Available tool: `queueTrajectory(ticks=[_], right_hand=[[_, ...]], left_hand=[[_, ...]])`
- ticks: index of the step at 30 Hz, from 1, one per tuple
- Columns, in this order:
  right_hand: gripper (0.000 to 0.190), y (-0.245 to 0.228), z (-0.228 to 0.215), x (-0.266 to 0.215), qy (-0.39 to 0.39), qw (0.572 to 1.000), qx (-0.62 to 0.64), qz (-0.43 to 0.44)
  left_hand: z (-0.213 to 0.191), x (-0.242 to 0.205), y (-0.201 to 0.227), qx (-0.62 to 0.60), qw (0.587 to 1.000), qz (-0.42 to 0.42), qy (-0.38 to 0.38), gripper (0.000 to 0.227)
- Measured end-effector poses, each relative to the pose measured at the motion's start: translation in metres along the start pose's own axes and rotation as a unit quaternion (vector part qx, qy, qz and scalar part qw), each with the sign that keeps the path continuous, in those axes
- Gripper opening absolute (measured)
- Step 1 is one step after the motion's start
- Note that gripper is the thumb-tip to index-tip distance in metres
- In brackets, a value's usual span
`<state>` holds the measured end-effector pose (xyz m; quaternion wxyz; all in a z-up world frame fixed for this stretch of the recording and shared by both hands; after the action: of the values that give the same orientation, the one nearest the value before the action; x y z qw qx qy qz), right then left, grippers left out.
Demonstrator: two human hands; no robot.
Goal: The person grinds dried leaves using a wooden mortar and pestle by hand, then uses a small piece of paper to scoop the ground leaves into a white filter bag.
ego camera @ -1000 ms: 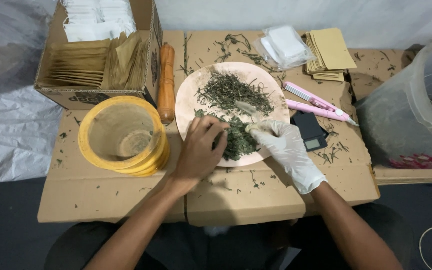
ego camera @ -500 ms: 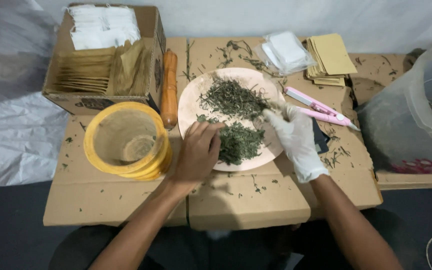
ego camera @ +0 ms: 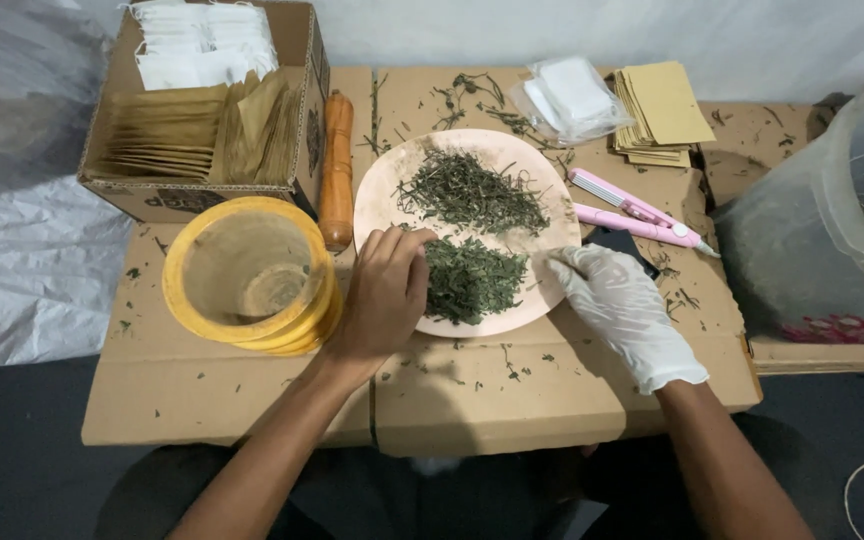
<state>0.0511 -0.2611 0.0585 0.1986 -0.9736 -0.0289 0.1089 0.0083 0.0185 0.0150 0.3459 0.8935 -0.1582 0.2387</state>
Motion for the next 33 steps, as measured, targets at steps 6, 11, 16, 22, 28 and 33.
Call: queueTrajectory(ticks=[6, 11, 16, 22, 28, 33], right_hand=[[0.040, 0.023, 0.014, 0.022, 0.037, 0.999, -0.002, 0.006], [0.039, 0.015, 0.016, 0.017, 0.017, 1.000, -0.015, 0.007], [0.042, 0.016, 0.014, 0.013, 0.012, 1.000, -0.019, 0.005], [0.041, 0.004, 0.022, 0.007, 0.025, 0.999, -0.008, -0.040], [0.037, -0.007, 0.042, 0.004, 0.065, 0.995, 0.000, -0.078], [0.036, 0.013, 0.055, 0.016, 0.095, 0.990, -0.032, -0.100]], left_hand=[[-0.005, 0.002, 0.005, 0.013, 1.000, -0.010, -0.018, 0.028], [-0.005, 0.002, 0.003, 0.011, 1.000, -0.024, -0.017, 0.030], [-0.002, -0.001, -0.003, 0.021, 0.999, -0.029, -0.011, 0.032], [-0.001, 0.001, -0.003, 0.027, 0.999, -0.032, -0.004, 0.034], [-0.002, 0.005, 0.004, 0.026, 1.000, -0.017, 0.002, 0.034], [-0.001, -0.001, -0.003, 0.032, 0.999, -0.027, 0.023, 0.032]])
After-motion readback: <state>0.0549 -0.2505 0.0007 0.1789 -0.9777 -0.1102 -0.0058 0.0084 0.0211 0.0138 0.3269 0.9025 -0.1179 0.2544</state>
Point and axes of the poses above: each hand's wrist, its own x-axis towards the middle knuckle, its own z-axis out of the palm, y = z × x, the point moved 1 cm from there along x, towards the middle knuckle, and after that the axes turned 3 degrees about z, right-handed, at the moved point
